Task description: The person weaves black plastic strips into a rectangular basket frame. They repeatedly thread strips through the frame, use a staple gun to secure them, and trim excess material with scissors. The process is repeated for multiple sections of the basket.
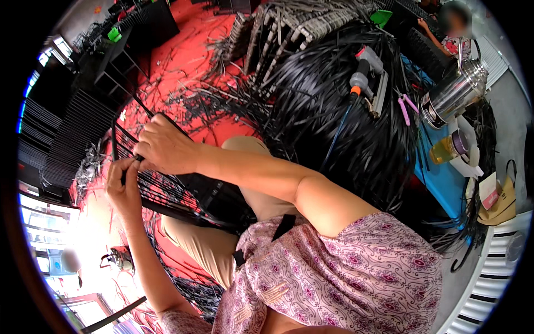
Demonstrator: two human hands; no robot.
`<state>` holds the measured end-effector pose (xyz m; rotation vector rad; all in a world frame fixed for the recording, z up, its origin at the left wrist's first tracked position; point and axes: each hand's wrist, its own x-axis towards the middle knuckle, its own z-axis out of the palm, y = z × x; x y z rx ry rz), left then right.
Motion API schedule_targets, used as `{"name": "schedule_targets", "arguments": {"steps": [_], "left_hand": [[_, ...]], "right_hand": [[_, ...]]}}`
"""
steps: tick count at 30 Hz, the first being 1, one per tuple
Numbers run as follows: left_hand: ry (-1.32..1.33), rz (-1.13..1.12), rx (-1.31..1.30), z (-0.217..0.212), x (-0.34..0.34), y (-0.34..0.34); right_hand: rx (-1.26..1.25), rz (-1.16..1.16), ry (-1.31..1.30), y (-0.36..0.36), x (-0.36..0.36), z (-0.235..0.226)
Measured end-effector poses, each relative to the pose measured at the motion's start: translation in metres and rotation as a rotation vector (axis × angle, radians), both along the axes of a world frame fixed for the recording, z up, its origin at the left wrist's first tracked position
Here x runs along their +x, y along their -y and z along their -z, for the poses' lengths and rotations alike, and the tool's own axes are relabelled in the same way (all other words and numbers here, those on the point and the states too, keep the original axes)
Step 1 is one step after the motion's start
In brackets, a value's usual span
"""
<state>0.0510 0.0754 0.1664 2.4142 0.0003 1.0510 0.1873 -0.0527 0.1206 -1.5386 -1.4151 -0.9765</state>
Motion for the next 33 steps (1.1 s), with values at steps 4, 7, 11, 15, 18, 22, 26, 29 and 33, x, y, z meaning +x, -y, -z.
{"name": "schedule_targets", "arguments": {"steps": [4,7,11,15,18,22,26,29,33], "left_hand": [[-0.001,0.046,-0.085,-0.020,-0.005,0.000],[-0.016,0.029,-0.089,-0.041,-0.006,0.013],[-0.022,0.030,-0.126,-0.049,0.002,0.002],[-0.022,0.016,-0.143,-0.040,0.011,-0.005],[-0.101,0.083,-0.298,-0.026,0.017,-0.015],[-0.070,0.052,-0.187,-0.027,0.016,-0.016],[-0.164,0.062,-0.194,-0.032,0.014,-0.022],[-0.210,0.082,-0.249,-0.037,0.010,-0.036],[-0.273,0.013,-0.264,-0.046,0.005,-0.031]], "right_hand": [[0.015,-0.007,0.000,0.001,-0.007,-0.019],[0.005,-0.031,-0.045,0.008,-0.010,-0.032],[0.088,-0.040,-0.016,0.002,-0.004,-0.045],[-0.026,-0.096,-0.095,0.000,0.005,-0.039],[-0.016,-0.111,-0.119,0.010,0.008,-0.032],[0.268,-0.098,-0.173,0.070,0.019,-0.040],[0.315,0.381,-0.370,0.197,0.101,-0.017],[0.310,0.752,-0.728,0.303,0.135,-0.015],[-0.090,1.338,-0.726,0.402,0.149,-0.001]]}}
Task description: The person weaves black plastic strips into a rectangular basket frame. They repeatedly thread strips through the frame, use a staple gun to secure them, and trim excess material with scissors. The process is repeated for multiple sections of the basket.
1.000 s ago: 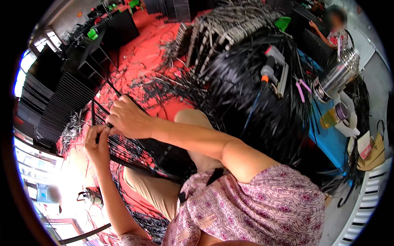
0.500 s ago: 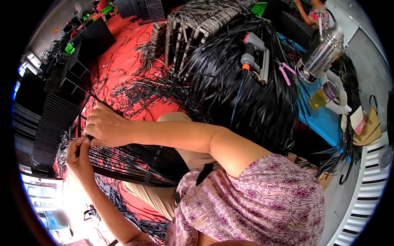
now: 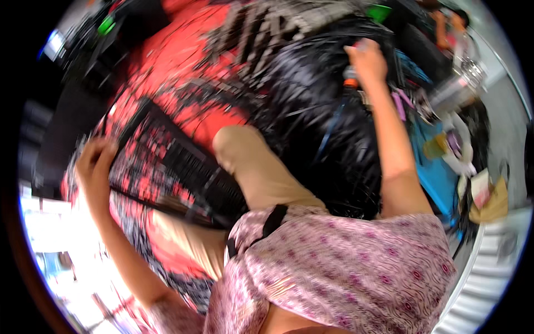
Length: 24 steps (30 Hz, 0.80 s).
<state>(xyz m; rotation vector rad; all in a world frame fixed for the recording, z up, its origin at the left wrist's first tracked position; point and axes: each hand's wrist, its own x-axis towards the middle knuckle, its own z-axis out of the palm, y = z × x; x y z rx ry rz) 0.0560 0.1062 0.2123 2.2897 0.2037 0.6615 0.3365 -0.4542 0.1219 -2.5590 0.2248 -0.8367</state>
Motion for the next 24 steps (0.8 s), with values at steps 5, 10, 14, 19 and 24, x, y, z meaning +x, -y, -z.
{"name": "schedule_targets", "arguments": {"steps": [5,10,14,19,24], "left_hand": [[-0.061,0.083,-0.014,-0.010,0.013,0.007],[-0.102,0.073,-0.074,-0.011,0.005,0.006],[-0.109,0.100,-0.193,-0.012,0.005,0.006],[-0.040,0.113,-0.109,-0.004,0.011,0.005],[0.029,0.044,-0.020,0.005,0.011,0.008]], "right_hand": [[0.019,-0.057,-0.421,0.087,0.060,0.027],[0.101,0.128,-0.453,0.094,0.119,0.079],[0.671,-0.146,-0.354,0.147,0.152,0.105],[1.069,-0.109,-0.335,0.191,0.133,0.069],[0.862,-0.204,-0.062,0.187,0.049,-0.002]]}}
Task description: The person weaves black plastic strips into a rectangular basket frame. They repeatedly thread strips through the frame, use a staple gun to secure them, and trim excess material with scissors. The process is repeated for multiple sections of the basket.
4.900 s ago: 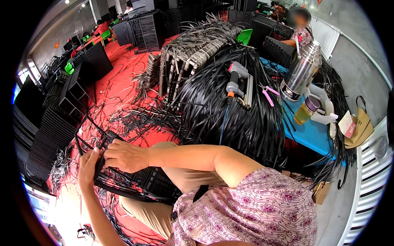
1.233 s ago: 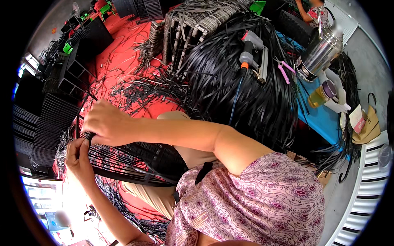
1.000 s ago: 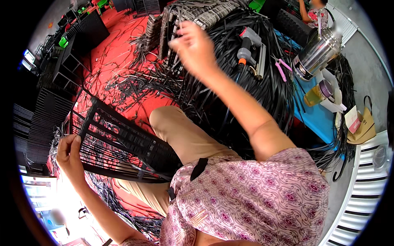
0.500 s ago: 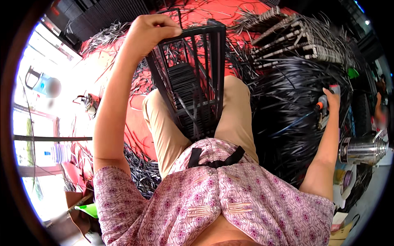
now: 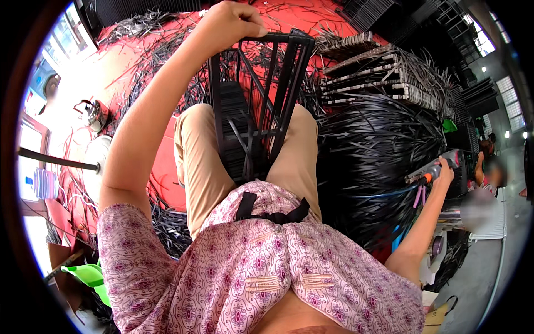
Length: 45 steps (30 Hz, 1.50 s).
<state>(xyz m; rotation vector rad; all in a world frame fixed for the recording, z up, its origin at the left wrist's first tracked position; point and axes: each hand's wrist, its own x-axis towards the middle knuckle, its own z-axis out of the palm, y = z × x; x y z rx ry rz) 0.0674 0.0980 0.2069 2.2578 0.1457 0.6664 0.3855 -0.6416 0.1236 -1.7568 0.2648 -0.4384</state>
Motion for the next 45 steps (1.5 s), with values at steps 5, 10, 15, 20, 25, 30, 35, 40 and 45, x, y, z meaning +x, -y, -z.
{"name": "schedule_targets", "arguments": {"steps": [5,10,15,20,25,30,35,40,45], "left_hand": [[-0.023,0.021,0.130,-0.004,0.000,0.000],[-0.133,0.047,0.199,-0.023,-0.001,-0.004],[-0.071,0.160,0.077,-0.016,0.011,-0.012],[-0.165,0.152,-0.034,-0.015,0.012,-0.010],[-0.173,0.173,-0.100,-0.014,0.011,-0.006],[-0.179,0.183,-0.096,-0.016,0.011,-0.004],[-0.176,0.186,-0.083,-0.016,0.010,-0.005],[-0.141,0.225,-0.082,-0.013,0.011,-0.008],[-0.162,0.222,-0.098,-0.013,0.010,-0.008]], "right_hand": [[-0.088,-0.298,0.445,-0.108,-0.138,-0.081],[-0.132,-0.631,0.407,-0.226,-0.227,-0.108],[-0.351,-0.799,0.386,-0.337,-0.260,-0.055],[-0.391,-1.149,0.541,-0.398,-0.252,-0.026],[-0.546,-1.161,0.758,-0.428,-0.247,-0.037],[-0.506,-1.200,0.614,-0.438,-0.253,-0.043],[-0.525,-1.195,0.654,-0.442,-0.252,-0.043],[-0.582,-1.227,0.632,-0.441,-0.256,-0.047],[-0.488,-1.237,0.481,-0.438,-0.256,-0.043]]}}
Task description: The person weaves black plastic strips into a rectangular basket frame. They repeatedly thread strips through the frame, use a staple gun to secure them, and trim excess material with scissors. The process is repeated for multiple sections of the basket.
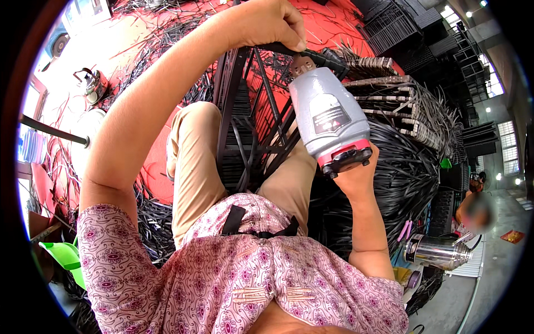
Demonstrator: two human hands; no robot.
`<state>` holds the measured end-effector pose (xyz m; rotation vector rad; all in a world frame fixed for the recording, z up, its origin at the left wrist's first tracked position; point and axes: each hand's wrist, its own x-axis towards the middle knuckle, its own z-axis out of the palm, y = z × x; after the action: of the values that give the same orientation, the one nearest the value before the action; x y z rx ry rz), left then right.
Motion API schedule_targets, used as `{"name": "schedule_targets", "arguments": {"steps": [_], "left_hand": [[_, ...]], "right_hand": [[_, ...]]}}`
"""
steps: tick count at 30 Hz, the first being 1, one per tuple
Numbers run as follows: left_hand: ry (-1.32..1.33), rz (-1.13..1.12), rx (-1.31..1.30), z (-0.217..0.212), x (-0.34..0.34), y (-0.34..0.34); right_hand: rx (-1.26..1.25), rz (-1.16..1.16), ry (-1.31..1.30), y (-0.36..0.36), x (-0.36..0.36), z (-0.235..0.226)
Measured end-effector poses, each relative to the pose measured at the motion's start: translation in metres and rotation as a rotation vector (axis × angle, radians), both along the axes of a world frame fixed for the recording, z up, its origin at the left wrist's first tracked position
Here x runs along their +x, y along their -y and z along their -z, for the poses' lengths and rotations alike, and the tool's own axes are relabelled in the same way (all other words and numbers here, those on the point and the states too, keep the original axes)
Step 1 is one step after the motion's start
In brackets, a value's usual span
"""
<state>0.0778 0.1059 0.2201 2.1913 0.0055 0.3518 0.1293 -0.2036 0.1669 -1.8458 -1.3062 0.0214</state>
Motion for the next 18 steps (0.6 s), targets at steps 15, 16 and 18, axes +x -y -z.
{"name": "schedule_targets", "arguments": {"steps": [15,16,18], "left_hand": [[0.000,-0.015,0.004,-0.0016,-0.0016,0.0023],[-0.002,-0.016,0.006,-0.0014,-0.0015,0.0022],[0.000,-0.016,0.013,-0.0011,-0.0015,0.0020]], "right_hand": [[0.089,-0.021,0.029,0.0007,0.0036,0.0096],[0.105,-0.023,0.025,-0.0001,0.0035,0.0102],[0.126,-0.021,0.015,-0.0014,0.0026,0.0110]]}}
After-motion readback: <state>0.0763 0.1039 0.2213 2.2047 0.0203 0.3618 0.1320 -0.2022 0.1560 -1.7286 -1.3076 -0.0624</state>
